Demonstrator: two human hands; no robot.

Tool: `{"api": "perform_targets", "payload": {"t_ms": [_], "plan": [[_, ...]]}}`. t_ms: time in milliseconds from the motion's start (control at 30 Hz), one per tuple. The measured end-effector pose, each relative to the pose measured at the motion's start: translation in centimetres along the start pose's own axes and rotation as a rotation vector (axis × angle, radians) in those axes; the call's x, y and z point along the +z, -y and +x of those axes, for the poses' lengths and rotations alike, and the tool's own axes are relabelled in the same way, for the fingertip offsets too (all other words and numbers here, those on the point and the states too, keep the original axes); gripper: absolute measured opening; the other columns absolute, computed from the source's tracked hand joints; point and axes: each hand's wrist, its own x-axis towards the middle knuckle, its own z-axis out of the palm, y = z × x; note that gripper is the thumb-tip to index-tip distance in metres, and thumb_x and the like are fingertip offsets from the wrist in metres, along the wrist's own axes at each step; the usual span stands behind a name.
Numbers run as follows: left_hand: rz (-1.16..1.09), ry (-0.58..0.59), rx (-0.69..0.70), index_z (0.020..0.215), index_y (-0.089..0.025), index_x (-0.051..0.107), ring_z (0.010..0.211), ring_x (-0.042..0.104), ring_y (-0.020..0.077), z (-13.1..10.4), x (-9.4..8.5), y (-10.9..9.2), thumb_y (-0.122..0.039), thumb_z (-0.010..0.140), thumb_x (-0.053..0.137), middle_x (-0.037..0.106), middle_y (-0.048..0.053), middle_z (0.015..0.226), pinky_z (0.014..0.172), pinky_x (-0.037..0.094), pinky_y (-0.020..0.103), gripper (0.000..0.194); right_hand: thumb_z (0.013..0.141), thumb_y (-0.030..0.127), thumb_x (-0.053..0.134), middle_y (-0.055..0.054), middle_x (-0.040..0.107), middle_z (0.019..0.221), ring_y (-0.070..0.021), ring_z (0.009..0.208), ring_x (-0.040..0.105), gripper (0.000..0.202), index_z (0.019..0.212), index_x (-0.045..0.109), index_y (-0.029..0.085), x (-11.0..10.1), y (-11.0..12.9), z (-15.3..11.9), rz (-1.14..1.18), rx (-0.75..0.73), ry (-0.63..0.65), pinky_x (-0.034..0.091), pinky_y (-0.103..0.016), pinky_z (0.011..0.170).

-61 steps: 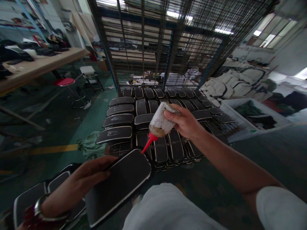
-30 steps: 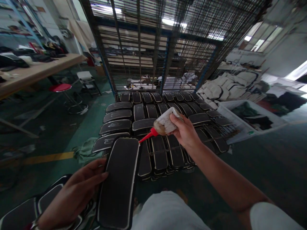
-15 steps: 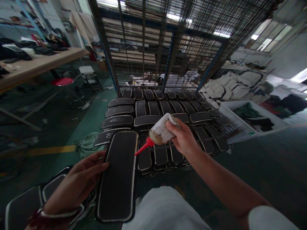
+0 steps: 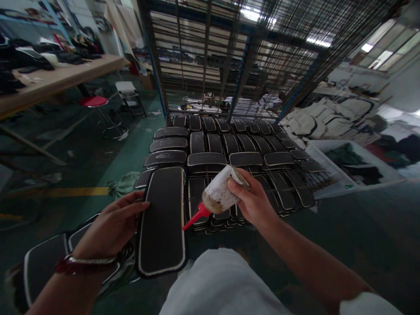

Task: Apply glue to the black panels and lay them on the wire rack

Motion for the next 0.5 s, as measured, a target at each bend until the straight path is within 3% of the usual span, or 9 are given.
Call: {"api": "perform_targets", "payload": {"t_ms": [100,300,500], "plan": [[-0.035,-0.004,0.021,0.088,-0.012,0.077,0.049,0.077,0.0208,0.3,-0.1,-0.1,0.017,0.078,0.059,0.083,0.009,0.072,0.045,0.066,0.029,0.036,0.093,0.055,0.092,-0.003,0.072,0.101,-0.0217,0.087,0.064,0.040,0.119,0.080,0.027,0.0,-0.3,-0.6,-0.029,-0.025,0.013,0.053,-0.031,0.075],[-0.084,-0.062,0.054,0.088,-0.010,0.076,0.048,0.076,0.0162,1.0,-0.7,-0.3,0.018,0.089,0.051,0.081,0.004,0.067,0.046,0.064,0.023,0.038,0.093,0.053,0.092,-0.002,0.072,0.099,-0.0219,0.085,0.064,0.042,0.122,0.079,0.026,0.1,-0.5,-1.2,-0.032,-0.031,0.017,0.052,-0.031,0.074],[-0.277,-0.211,0.008,0.074,-0.011,0.069,0.040,0.069,0.0119,0.6,-0.8,-0.9,0.015,0.097,0.044,0.073,0.002,0.058,0.042,0.057,0.015,0.042,0.088,0.051,0.096,-0.002,0.073,0.098,-0.0206,0.086,0.064,0.041,0.117,0.082,0.026,0.6,-0.4,-0.9,0.058,-0.050,-0.073,0.052,-0.029,0.074]]}}
